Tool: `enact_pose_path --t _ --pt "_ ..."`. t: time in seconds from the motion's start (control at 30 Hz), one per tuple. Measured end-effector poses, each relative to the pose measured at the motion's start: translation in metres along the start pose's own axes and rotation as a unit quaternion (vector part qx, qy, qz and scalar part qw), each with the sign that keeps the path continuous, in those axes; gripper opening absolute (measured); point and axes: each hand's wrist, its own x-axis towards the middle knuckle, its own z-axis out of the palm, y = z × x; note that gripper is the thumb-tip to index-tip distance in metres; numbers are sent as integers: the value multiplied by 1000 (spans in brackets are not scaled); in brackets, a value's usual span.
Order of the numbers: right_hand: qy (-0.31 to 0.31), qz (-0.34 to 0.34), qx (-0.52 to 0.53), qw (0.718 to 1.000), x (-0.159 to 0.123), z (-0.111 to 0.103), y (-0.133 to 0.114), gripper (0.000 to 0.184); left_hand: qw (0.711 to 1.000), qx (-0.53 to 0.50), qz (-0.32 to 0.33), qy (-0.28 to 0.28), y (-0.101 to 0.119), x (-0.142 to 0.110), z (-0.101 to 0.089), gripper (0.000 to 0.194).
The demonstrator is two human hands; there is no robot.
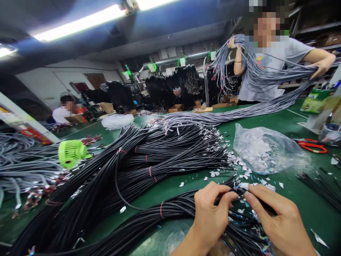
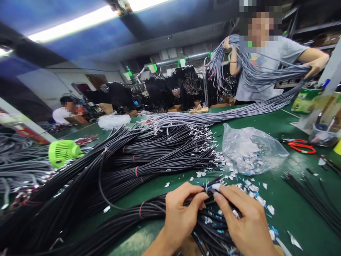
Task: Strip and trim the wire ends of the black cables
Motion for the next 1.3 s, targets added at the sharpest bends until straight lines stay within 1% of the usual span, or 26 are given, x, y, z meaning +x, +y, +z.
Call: enact_pose_path --t 0.07,0.1,0.17,0.23,0.3,0.37,0.4,0.43,0.5,0.57,0.67,0.7,0.77,0.87,0.93,1.0,1.07,1.1,1.17,1.2,1.23,1.27,1.3 --pt "14 -22 -3 1000 -1 -1 -1 16 999 -7 -9 -37 0 2 -2 21" --pt "19 -32 -5 999 -1 -1 -1 16 998 -22 -27 -56 1 3 -3 26" --pt "24 -47 -12 999 1 -2 -2 16 988 -83 -87 -97 1 6 -3 35" --pt "16 -63 -10 998 4 -4 -1 15 963 -174 -150 -141 0 9 -3 43" --pt "-11 -72 -1 997 6 -6 1 15 928 -255 -197 -186 -1 12 -4 49" --pt "-32 -61 5 998 7 -8 4 14 901 -304 -222 -216 -2 14 -4 52" --pt "-31 -41 2 999 8 -9 5 13 896 -311 -228 -220 -2 14 -4 52" --pt "-24 -12 0 1000 8 -9 6 14 898 -307 -230 -217 -1 14 -4 50" --pt "-11 48 8 999 10 -11 5 18 913 -276 -225 -201 1 12 -3 46" --pt "-36 79 41 995 12 -12 1 19 931 -233 -211 -188 3 9 -2 40" --pt "-106 63 90 988 15 -13 -6 14 955 -161 -171 -180 6 6 -1 33" --pt "-119 57 94 987 17 -14 -7 16 962 -135 -156 -178 6 6 -1 31" --pt "-124 57 92 986 18 -15 -8 16 970 -97 -137 -176 7 6 -2 24" --pt "-140 72 99 983 20 -17 -6 13 974 -64 -131 -175 7 9 -4 16" --pt "-159 77 111 978 22 -18 -4 12 975 -49 -127 -173 7 10 -5 15" --pt "-159 84 114 977 22 -17 -3 13 978 -38 -119 -168 6 11 -6 14" --pt "-163 111 146 969 21 -14 -3 17 980 -35 -104 -169 5 12 -7 11" --pt "-172 135 185 958 20 -12 -3 19 980 -38 -93 -171 4 13 -8 9" --pt "-203 188 288 917 18 -8 -3 25 980 -51 -73 -179 2 15 -10 7" --pt "-217 202 325 898 17 -6 -4 27 978 -61 -69 -185 2 16 -11 6" --pt "-222 201 336 893 16 -5 -4 27 976 -70 -72 -192 1 16 -11 7" --pt "-217 183 316 905 16 -4 -4 23 973 -78 -82 -201 1 17 -11 10" --pt "-202 150 271 929 15 -4 -4 18 968 -87 -99 -214 1 16 -10 15"
